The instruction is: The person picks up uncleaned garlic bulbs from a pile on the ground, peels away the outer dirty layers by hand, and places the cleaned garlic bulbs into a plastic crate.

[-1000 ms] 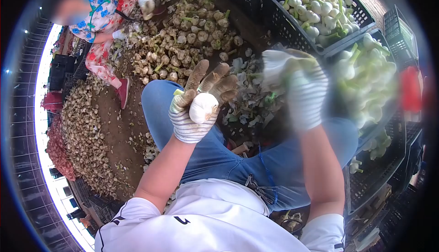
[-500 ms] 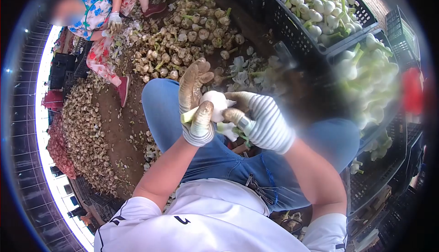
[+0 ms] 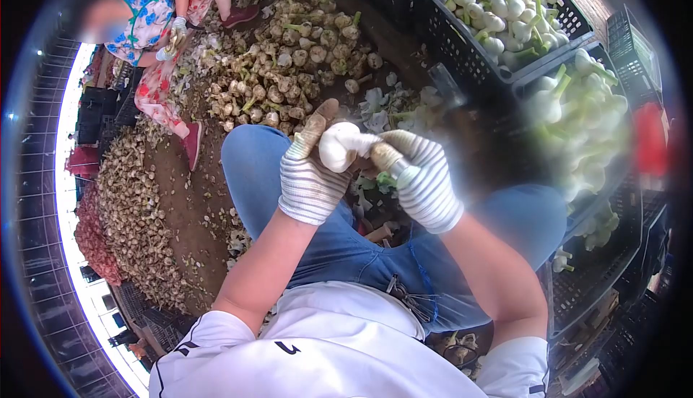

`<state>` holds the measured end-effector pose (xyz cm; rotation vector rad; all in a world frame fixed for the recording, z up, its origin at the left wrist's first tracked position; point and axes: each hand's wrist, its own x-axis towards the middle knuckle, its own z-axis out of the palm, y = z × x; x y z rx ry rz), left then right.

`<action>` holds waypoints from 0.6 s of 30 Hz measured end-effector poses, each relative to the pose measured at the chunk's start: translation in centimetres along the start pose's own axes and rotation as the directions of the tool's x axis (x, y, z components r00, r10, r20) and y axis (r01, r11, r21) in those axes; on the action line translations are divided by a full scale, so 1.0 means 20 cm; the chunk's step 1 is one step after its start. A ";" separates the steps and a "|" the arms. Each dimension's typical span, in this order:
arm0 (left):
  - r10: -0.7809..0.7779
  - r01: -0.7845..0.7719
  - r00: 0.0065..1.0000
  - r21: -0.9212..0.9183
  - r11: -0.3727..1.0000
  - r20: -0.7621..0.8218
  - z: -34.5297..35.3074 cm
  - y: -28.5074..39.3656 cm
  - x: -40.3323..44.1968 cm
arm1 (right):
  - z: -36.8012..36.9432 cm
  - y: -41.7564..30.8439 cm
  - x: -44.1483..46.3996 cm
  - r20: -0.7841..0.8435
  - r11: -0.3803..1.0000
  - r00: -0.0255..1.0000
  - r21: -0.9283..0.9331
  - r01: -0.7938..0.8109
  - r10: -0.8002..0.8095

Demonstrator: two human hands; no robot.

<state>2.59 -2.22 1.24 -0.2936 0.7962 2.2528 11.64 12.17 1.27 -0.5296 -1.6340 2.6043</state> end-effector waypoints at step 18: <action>0.027 -0.017 0.998 -0.165 0.986 0.058 -0.10 0.07 -0.01 | -0.10 -0.04 0.07 0.164 0.261 0.981 -0.947 0.185 -0.101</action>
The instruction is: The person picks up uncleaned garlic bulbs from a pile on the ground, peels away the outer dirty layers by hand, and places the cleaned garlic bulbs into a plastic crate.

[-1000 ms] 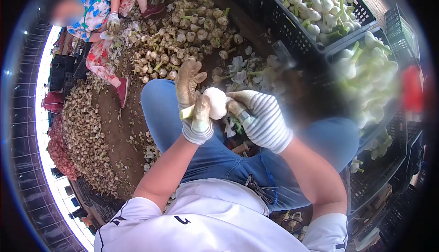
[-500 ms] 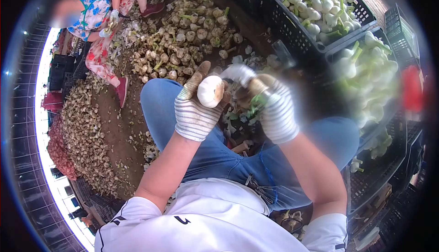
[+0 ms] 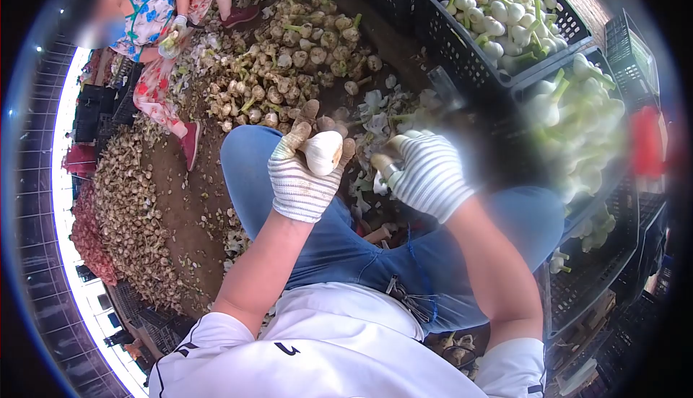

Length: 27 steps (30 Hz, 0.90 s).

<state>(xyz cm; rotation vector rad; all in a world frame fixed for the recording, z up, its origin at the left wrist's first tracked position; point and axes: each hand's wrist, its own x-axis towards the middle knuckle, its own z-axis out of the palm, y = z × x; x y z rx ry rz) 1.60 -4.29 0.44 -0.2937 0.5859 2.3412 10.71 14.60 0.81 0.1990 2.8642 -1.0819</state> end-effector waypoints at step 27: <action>-0.149 0.393 0.870 0.481 0.784 -0.469 -0.38 -0.15 0.34 | 0.08 -0.05 -0.07 0.505 0.963 0.849 -0.115 0.245 -0.156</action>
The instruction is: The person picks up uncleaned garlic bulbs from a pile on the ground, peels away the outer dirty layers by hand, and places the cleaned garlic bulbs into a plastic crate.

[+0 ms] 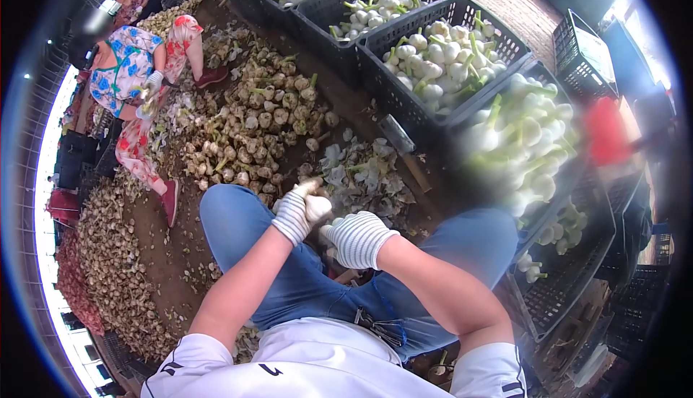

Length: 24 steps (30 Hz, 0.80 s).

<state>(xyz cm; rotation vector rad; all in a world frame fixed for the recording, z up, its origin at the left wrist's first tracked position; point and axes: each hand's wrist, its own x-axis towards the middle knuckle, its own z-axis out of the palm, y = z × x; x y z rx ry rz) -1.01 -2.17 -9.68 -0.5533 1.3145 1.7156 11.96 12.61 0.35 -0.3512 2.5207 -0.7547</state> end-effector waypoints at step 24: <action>0.091 -0.095 0.995 0.671 0.736 0.041 0.04 -0.16 0.30 | 0.00 -0.03 0.01 0.133 0.999 0.991 -0.047 -0.002 0.008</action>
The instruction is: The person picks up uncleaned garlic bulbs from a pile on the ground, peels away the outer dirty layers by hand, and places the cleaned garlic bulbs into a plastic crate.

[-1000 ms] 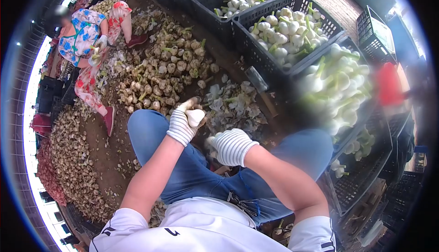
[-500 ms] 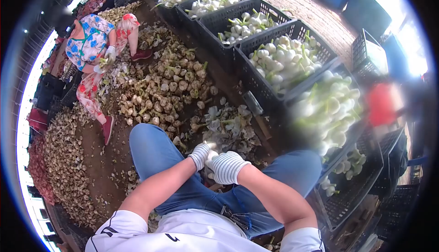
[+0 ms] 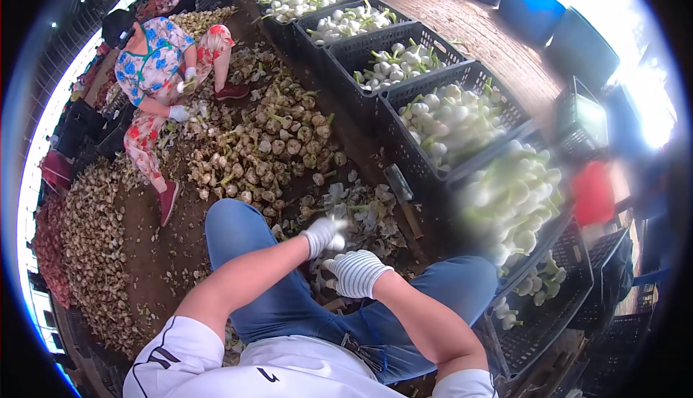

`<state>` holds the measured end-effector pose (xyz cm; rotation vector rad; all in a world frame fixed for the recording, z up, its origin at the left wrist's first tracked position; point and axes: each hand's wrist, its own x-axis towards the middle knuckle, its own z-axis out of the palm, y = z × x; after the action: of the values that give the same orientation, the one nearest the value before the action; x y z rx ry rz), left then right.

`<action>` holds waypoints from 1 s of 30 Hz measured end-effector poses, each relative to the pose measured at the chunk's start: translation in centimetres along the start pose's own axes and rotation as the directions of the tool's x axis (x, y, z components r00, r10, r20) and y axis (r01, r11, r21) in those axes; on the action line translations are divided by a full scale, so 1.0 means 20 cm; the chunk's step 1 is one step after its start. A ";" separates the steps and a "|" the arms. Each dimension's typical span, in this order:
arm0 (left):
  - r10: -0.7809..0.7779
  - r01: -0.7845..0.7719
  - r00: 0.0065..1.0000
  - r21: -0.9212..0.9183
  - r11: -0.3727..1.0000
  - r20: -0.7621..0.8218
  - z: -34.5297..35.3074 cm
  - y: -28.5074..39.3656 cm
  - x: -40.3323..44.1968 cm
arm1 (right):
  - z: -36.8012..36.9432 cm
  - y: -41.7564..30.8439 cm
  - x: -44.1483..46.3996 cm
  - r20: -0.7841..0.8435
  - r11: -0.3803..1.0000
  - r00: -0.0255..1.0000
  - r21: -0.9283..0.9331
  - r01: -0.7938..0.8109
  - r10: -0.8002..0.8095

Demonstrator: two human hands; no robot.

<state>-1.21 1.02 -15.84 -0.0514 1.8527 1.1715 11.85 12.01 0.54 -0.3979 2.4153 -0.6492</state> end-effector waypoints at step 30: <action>0.955 -0.891 0.298 0.358 0.278 0.000 0.10 0.67 -0.90 | -0.15 0.09 -0.10 -0.441 -0.683 0.896 0.638 0.357 0.057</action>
<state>4.30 2.49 5.96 1.3670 2.2725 1.6581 11.34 15.34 2.68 0.1806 0.3943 -2.9188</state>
